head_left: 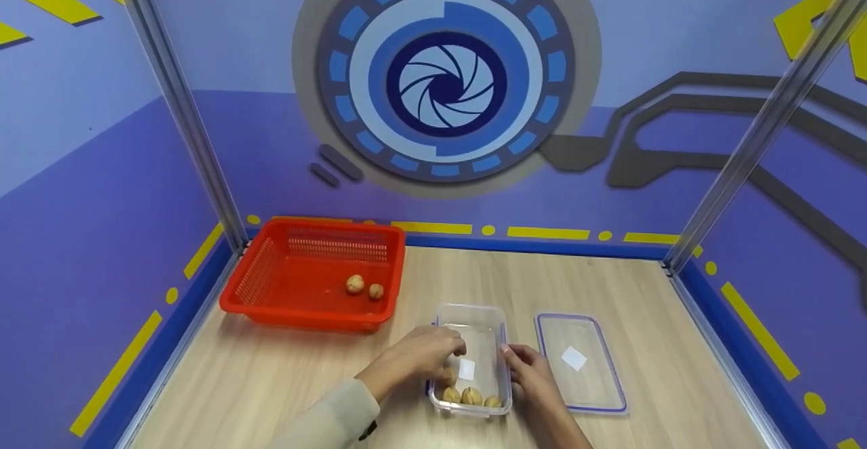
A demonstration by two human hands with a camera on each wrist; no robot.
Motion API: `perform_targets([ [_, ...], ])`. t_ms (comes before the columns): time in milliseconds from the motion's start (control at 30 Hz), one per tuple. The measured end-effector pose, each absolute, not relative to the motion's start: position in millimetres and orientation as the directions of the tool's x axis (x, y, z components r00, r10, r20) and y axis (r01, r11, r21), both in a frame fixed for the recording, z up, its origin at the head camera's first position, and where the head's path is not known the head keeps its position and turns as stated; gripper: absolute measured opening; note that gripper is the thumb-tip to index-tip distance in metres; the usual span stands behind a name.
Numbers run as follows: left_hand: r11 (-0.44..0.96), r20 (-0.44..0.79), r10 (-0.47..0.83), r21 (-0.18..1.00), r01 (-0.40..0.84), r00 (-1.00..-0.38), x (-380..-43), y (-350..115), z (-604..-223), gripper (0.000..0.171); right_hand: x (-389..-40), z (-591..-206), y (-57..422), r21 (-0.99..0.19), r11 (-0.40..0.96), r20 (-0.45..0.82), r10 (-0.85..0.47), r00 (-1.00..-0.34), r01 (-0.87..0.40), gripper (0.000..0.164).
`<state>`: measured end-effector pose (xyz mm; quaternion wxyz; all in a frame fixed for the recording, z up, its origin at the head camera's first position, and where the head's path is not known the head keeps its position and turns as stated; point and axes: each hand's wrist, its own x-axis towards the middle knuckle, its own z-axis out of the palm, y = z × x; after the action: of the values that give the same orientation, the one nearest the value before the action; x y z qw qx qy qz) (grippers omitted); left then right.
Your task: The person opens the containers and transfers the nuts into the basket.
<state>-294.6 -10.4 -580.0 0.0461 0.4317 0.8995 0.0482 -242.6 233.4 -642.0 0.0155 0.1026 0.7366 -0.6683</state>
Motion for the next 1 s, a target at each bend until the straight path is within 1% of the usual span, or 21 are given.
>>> perform_targets([
  [200,0.621,-0.047,0.783,0.051,0.782,-0.620,-294,-4,-579,0.037,-244,-644,236,-0.982,0.112,-0.137,0.128,-0.982,0.152,0.047],
  [400,0.620,-0.051,0.784,0.029,0.784,-0.619,-291,-4,-581,0.033,-242,-642,234,-0.978,0.116,-0.159,0.139,-0.977,0.176,0.050],
  [633,0.626,-0.025,0.779,-0.025,0.780,-0.626,-289,-2,-582,0.020,-243,-645,235,-0.975,0.140,-0.156,0.137,-0.978,0.175,0.048],
  [1000,0.629,-0.014,0.775,-0.077,0.773,-0.632,-284,0,-582,0.013,-243,-646,235,-0.976,0.135,-0.153,0.131,-0.979,0.170,0.049],
])
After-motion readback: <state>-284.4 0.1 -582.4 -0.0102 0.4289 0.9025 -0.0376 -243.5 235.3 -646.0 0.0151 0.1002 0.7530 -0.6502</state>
